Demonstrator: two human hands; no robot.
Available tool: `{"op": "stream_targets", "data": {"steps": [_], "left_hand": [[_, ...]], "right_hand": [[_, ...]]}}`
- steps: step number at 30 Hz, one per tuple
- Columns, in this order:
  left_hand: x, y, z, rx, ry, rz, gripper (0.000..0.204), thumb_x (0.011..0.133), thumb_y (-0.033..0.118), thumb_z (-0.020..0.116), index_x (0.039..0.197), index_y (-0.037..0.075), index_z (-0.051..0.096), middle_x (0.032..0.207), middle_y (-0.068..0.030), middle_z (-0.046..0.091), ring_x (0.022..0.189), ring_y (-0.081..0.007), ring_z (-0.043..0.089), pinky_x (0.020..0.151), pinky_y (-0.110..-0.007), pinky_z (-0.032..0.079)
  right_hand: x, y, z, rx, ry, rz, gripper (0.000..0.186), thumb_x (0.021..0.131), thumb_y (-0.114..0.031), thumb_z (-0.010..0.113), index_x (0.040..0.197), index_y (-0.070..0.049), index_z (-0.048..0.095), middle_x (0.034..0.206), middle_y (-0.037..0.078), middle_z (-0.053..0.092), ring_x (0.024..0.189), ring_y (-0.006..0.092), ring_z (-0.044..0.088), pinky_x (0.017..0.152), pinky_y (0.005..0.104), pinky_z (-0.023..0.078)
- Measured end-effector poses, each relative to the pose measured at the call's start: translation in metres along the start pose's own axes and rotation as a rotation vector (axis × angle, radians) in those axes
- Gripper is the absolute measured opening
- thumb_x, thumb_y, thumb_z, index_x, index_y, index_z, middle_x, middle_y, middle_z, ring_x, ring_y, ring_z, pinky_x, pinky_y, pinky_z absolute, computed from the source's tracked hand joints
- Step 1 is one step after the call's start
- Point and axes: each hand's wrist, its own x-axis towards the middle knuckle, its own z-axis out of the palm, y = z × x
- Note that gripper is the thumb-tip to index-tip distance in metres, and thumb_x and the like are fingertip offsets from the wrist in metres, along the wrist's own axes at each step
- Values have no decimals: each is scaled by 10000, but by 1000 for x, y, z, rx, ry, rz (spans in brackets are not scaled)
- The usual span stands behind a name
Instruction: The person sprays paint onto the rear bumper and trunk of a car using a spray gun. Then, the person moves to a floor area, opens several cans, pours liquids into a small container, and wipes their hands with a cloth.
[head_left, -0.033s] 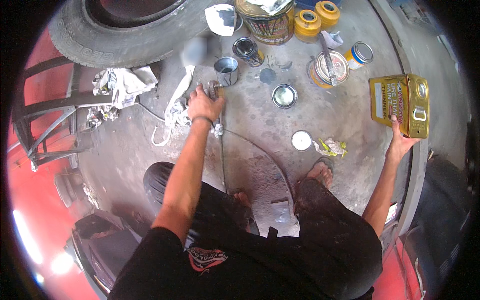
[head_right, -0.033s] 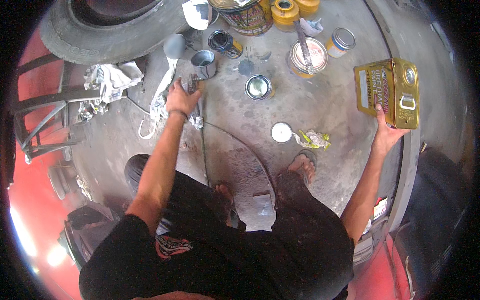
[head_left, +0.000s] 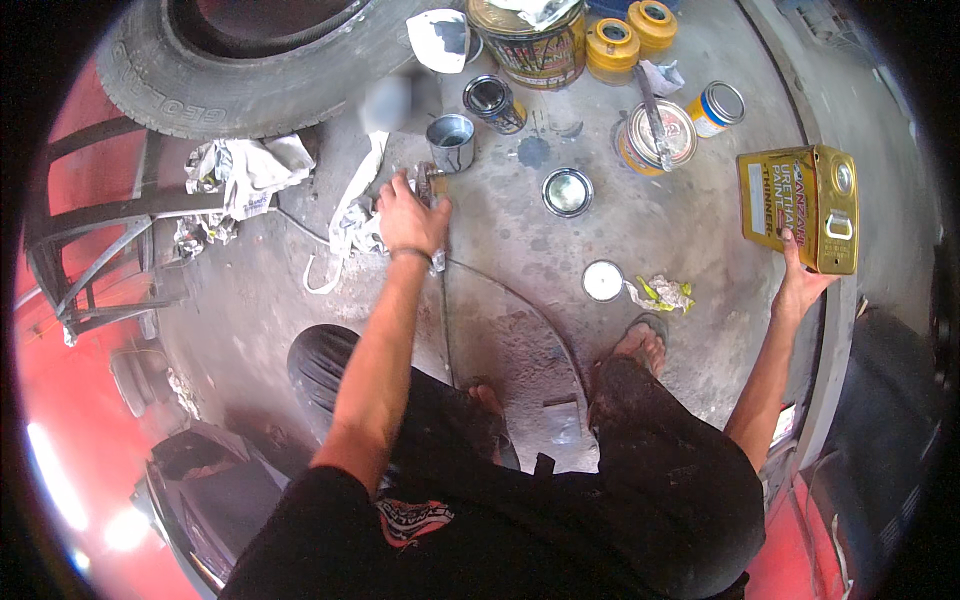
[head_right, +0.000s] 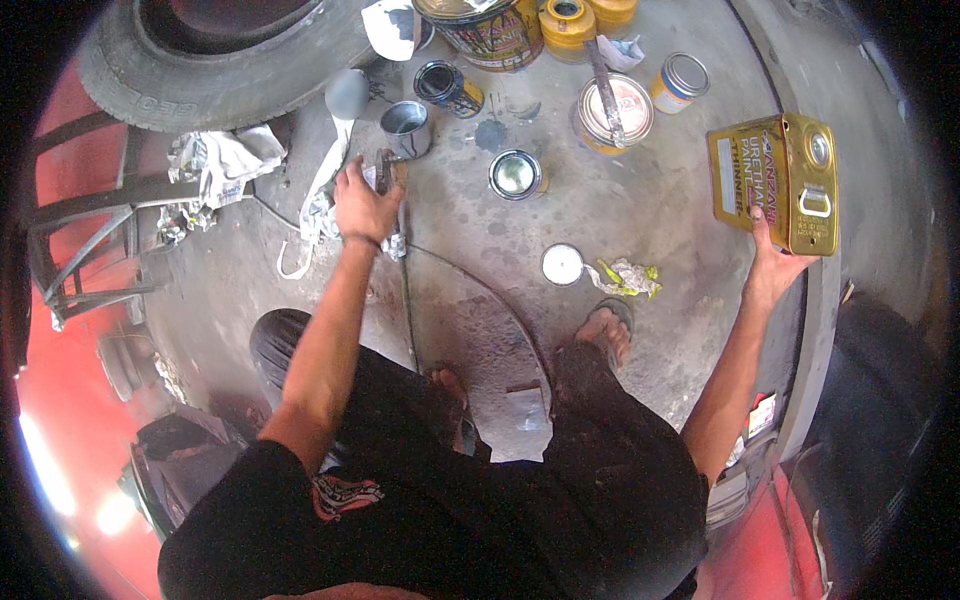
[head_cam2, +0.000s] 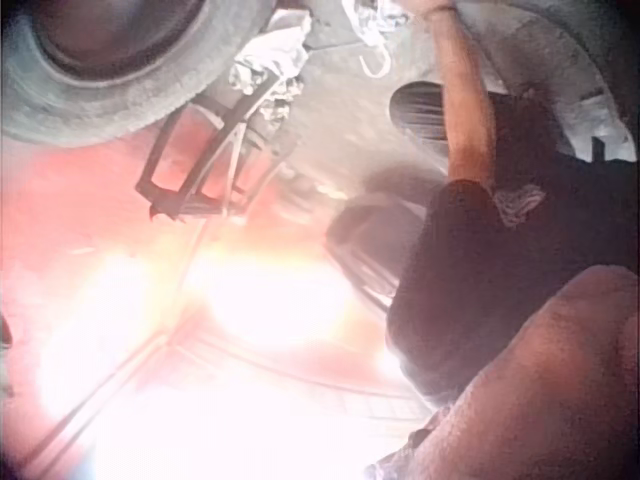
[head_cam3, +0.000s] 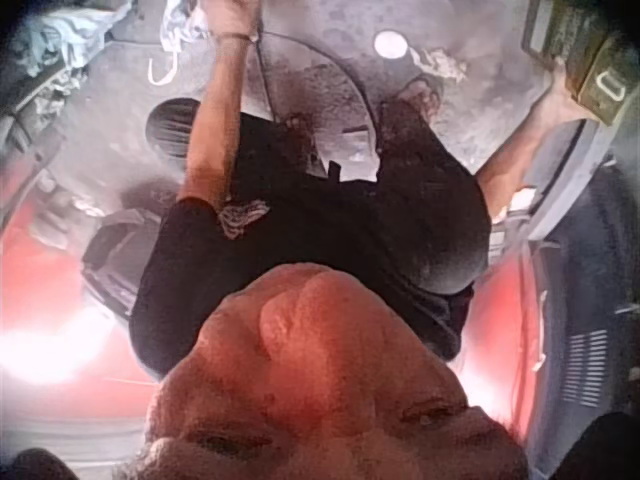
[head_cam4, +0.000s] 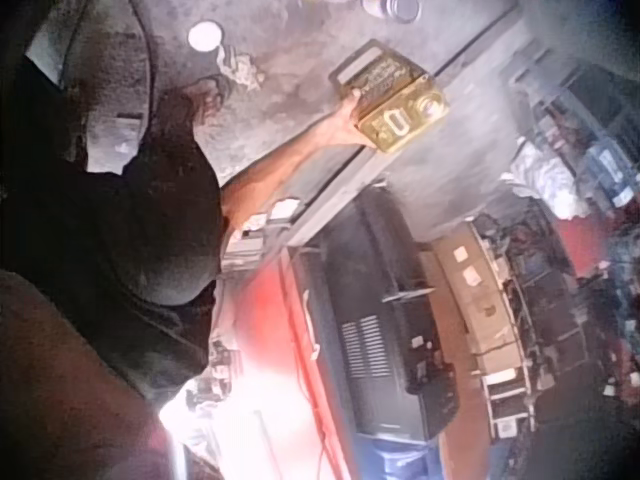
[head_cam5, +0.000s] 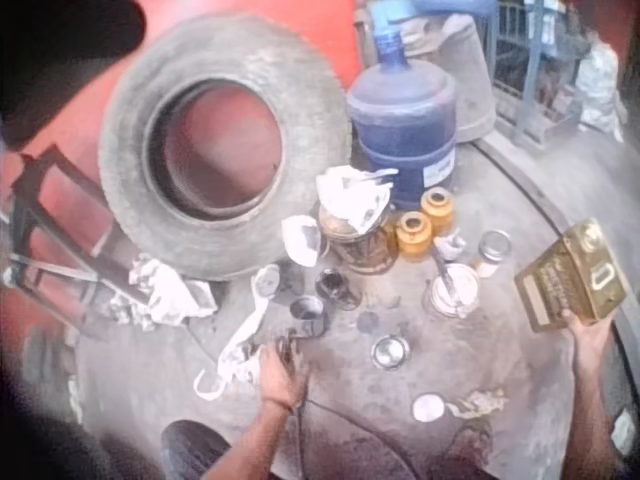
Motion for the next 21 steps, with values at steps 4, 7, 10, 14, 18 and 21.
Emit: {"op": "stream_targets", "data": {"steps": [4, 7, 10, 14, 18, 21], "left_hand": [[-54, 32, 40, -439, -8, 369, 895, 719, 232, 949, 1480, 41, 519, 1385, -178, 613, 1210, -345, 628, 1040, -467, 530], [-61, 73, 63, -484, -6, 429, 920, 697, 257, 969, 1476, 41, 531, 1394, -162, 613, 1241, -337, 616, 1065, -442, 512], [-59, 92, 84, -580, -3, 435, 937, 674, 267, 990, 1465, 32, 547, 1410, -164, 606, 1269, -336, 609, 1108, -434, 488], [-57, 99, 98, -762, -6, 481, 882, 638, 283, 989, 1385, 28, 596, 1368, -179, 640, 1273, -381, 585, 1105, -464, 471], [-67, 106, 85, -823, 15, 455, 840, 614, 266, 994, 1331, 18, 636, 1250, -177, 691, 1196, -373, 625, 1061, -466, 499], [-88, 114, 45, -718, 84, 510, 797, 614, 256, 975, 1306, 24, 654, 1231, -158, 688, 1187, -373, 616, 1064, -468, 486]], "right_hand": [[-2, 10, 9, 67, -10, 29, 968, 794, -132, 966, 1531, -6, 352, 1507, 183, 487, 1372, 273, 522, 1213, 469, 397], [-1, 8, 3, -4, -25, -51, 911, 823, -52, 922, 1536, -30, 356, 1487, 156, 541, 1325, 258, 574, 1172, 454, 456], [-8, -16, -6, 66, -10, -25, 878, 820, -12, 908, 1522, -19, 380, 1468, 144, 560, 1310, 257, 586, 1163, 461, 462], [-25, -70, -30, -111, -101, -104, 923, 766, -37, 942, 1493, 2, 374, 1402, 154, 575, 1275, 252, 593, 1114, 418, 487], [-46, -84, -60, -160, -179, -251, 1076, 710, -118, 983, 1536, -9, 302, 1446, 163, 521, 1337, 262, 537, 1153, 435, 450], [-55, -127, -51, -185, -237, -475, 947, 785, -167, 943, 1537, -46, 379, 1492, 149, 502, 1405, 265, 506, 1190, 410, 418]]}}
